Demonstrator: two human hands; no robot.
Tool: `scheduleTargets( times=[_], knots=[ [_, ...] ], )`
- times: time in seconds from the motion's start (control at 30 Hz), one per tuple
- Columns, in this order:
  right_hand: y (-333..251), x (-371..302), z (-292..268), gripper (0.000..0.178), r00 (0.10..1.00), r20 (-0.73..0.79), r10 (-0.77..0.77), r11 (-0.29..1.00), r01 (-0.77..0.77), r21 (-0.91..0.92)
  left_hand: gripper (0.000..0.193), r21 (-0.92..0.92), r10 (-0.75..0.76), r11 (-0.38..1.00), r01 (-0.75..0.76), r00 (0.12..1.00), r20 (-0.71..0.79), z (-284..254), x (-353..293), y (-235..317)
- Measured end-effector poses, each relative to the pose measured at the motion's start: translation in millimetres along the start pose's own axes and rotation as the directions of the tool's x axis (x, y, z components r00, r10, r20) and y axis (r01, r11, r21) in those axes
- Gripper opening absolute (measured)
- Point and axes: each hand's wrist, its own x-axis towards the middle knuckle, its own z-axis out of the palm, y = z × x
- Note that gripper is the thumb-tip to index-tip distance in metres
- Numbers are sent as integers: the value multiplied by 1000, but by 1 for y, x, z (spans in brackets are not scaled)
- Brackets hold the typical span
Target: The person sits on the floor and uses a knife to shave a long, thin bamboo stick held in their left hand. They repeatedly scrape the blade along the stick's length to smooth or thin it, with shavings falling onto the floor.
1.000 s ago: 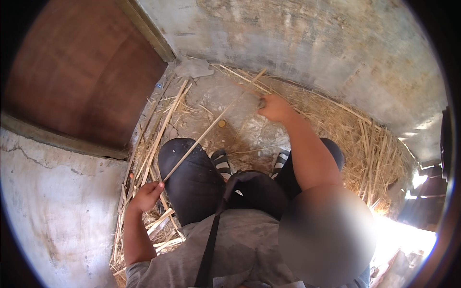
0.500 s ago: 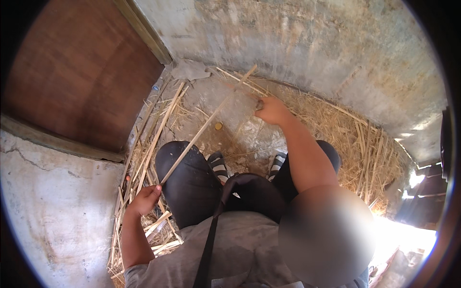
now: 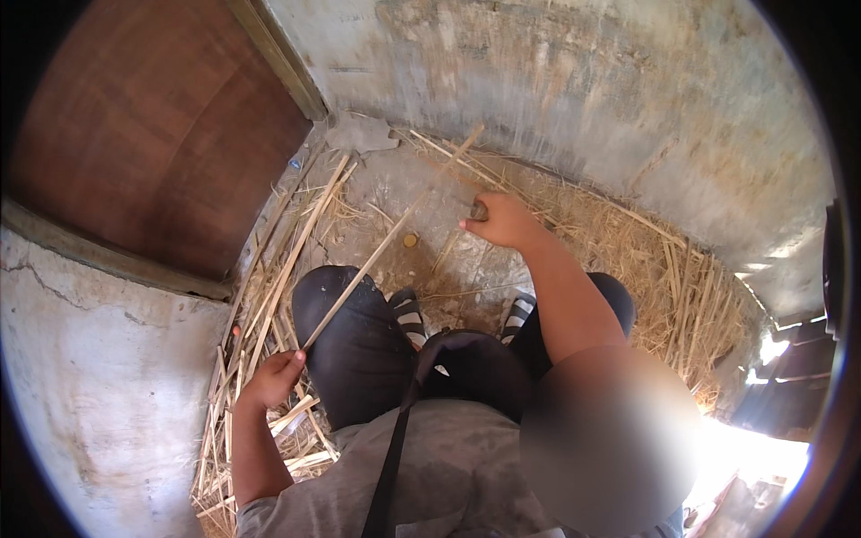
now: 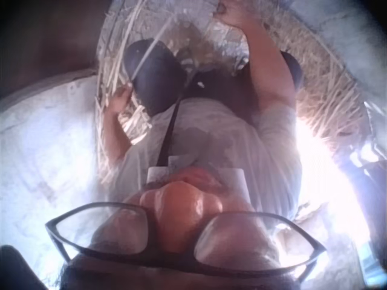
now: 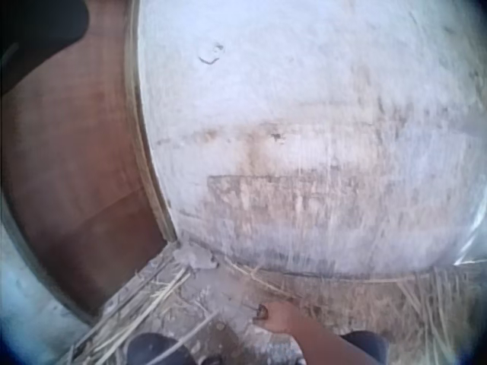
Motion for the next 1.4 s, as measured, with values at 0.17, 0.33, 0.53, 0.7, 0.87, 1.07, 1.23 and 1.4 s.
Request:
scheduleTargets(
  times=[0.17, 0.33, 0.53, 0.7, 0.87, 1.07, 1.23, 1.4],
  knots=[
    [-27, -7, -6, 47, 999, 24, -31, 993, 34, -111, 61, 85, -17, 996, 18, 1000, -23, 0, 0, -1],
    [-71, -13, 10, 40, 950, 277, -143, 937, 220, -271, 60, 170, 40, 985, -31, 998, -52, -1, -5, 3],
    [21, 11, 6, 36, 978, -117, 176, 984, -178, -5, 58, 244, 50, 969, -22, 993, -109, 3, -12, 23],
    [4, 3, 0, 36, 996, -19, 82, 992, -84, -90, 57, 236, 54, 971, -27, 993, -107, 3, -11, 22],
    [-30, -2, 15, 40, 976, 166, -144, 964, 177, -201, 57, 243, 66, 969, -37, 992, -110, 3, -12, 17],
    [42, 14, 12, 49, 971, -81, 223, 974, -219, 62, 54, 266, 104, 962, -59, 982, -159, 8, -16, 29],
    [-3, 1, 7, 52, 992, 122, 36, 994, -23, -107, 53, 283, 127, 957, -72, 975, -181, 12, -18, 30],
    [-29, 1, 4, 50, 951, 288, -117, 965, 177, -193, 53, 273, 162, 956, -108, 969, -186, 9, -16, 19]
  ],
)
